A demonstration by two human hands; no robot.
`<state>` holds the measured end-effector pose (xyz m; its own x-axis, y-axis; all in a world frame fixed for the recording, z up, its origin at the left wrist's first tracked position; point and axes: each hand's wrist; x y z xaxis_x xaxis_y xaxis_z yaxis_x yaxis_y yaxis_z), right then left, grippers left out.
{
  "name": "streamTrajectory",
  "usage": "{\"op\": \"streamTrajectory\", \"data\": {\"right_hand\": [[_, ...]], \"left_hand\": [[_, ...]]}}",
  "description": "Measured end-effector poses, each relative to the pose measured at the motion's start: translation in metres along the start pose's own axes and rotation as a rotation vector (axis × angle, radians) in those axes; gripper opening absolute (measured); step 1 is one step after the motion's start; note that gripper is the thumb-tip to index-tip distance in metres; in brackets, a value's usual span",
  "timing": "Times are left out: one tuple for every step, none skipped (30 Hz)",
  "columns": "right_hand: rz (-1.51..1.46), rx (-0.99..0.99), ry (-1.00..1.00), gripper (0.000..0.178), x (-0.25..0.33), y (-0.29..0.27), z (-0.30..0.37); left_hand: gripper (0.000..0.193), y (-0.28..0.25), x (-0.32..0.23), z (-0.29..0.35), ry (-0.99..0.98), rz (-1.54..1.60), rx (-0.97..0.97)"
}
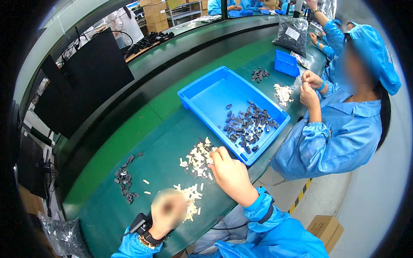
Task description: Assembling small electronic or plastic components at a factory assembly line workbench.
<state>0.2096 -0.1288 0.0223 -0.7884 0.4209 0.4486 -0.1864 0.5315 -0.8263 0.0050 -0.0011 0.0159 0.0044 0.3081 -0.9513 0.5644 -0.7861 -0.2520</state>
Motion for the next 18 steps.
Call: {"op": "streamTrajectory", "data": {"right_hand": [[0.000, 0.012, -0.016, 0.019, -0.0005, 0.0012, -0.0007], [0.003, 0.014, -0.016, 0.019, -0.0007, 0.0017, -0.0014], [-0.005, 0.022, -0.007, 0.018, 0.0002, 0.0025, -0.0020], [-0.015, 0.030, 0.003, 0.017, 0.0010, 0.0033, -0.0024], [-0.013, 0.033, 0.004, 0.017, 0.0018, 0.0040, -0.0029], [-0.004, 0.050, 0.008, 0.016, 0.0026, 0.0041, -0.0039], [0.004, 0.066, 0.012, 0.015, 0.0031, 0.0040, -0.0047], [0.006, 0.069, 0.012, 0.015, 0.0030, 0.0037, -0.0053], [0.019, 0.075, 0.006, 0.014, 0.0024, 0.0036, -0.0062], [0.031, 0.081, 0.001, 0.013, 0.0023, 0.0036, -0.0070], [0.030, 0.085, 0.000, 0.013, 0.0032, 0.0032, -0.0077], [0.021, 0.096, 0.047, 0.013, 0.0048, 0.0019, -0.0071], [0.012, 0.107, 0.094, 0.014, 0.0057, 0.0014, -0.0068], [0.011, 0.113, 0.094, 0.014, 0.0054, 0.0014, -0.0069], [0.024, 0.093, 0.079, 0.014, 0.0049, 0.0017, -0.0073], [0.037, 0.071, 0.065, 0.014, 0.0043, 0.0020, -0.0075], [0.032, 0.077, 0.063, 0.014, 0.0029, 0.0028, -0.0072], [0.062, 0.062, 0.021, 0.014, 0.0007, 0.0038, -0.0074]], "left_hand": [[0.009, -0.0001, -0.0002, 0.0001, -0.007, 0.003, 0.003], [0.009, 0.0004, -0.0004, -0.0001, -0.009, 0.008, 0.002], [0.009, -0.0002, -0.0007, 0.0002, -0.007, -0.005, 0.006], [0.009, -0.0005, -0.0003, 0.0003, -0.005, -0.018, 0.010], [0.009, -0.0007, 0.0007, 0.0005, -0.008, -0.016, 0.009], [0.009, -0.0006, 0.0015, 0.0005, -0.004, -0.011, 0.013], [0.009, -0.0006, 0.0022, 0.0005, 0.000, -0.007, 0.016], [0.009, -0.0006, 0.0023, 0.0006, -0.002, -0.005, 0.016], [0.010, -0.0006, 0.0020, 0.0004, 0.002, -0.007, 0.018], [0.010, -0.0008, 0.0016, 0.0002, 0.006, -0.010, 0.020], [0.010, -0.0010, 0.0013, -0.0005, 0.003, -0.010, 0.018], [0.010, -0.0007, 0.0004, -0.0007, 0.014, -0.016, 0.022], [0.010, -0.0006, -0.0004, -0.0008, 0.026, -0.023, 0.026], [0.010, -0.0004, -0.0011, -0.0008, 0.020, -0.023, 0.024], [0.011, -0.0010, -0.0020, -0.0006, -0.009, -0.018, 0.032], [0.011, -0.0015, -0.0030, -0.0008, -0.037, -0.013, 0.040], [0.011, -0.0012, -0.0046, -0.0020, -0.043, -0.016, 0.037], [0.011, -0.0002, -0.0063, -0.0050, 0.126, -0.189, 0.013]]}}
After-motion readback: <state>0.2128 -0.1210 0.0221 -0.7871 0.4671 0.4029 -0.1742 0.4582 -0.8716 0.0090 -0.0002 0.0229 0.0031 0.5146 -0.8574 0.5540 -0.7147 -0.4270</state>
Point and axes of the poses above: each hand's wrist, its own z-axis away from the middle knuckle, its own y-axis out of the palm, x = y × z, and after that the axes turned 1 degree about y, right-handed
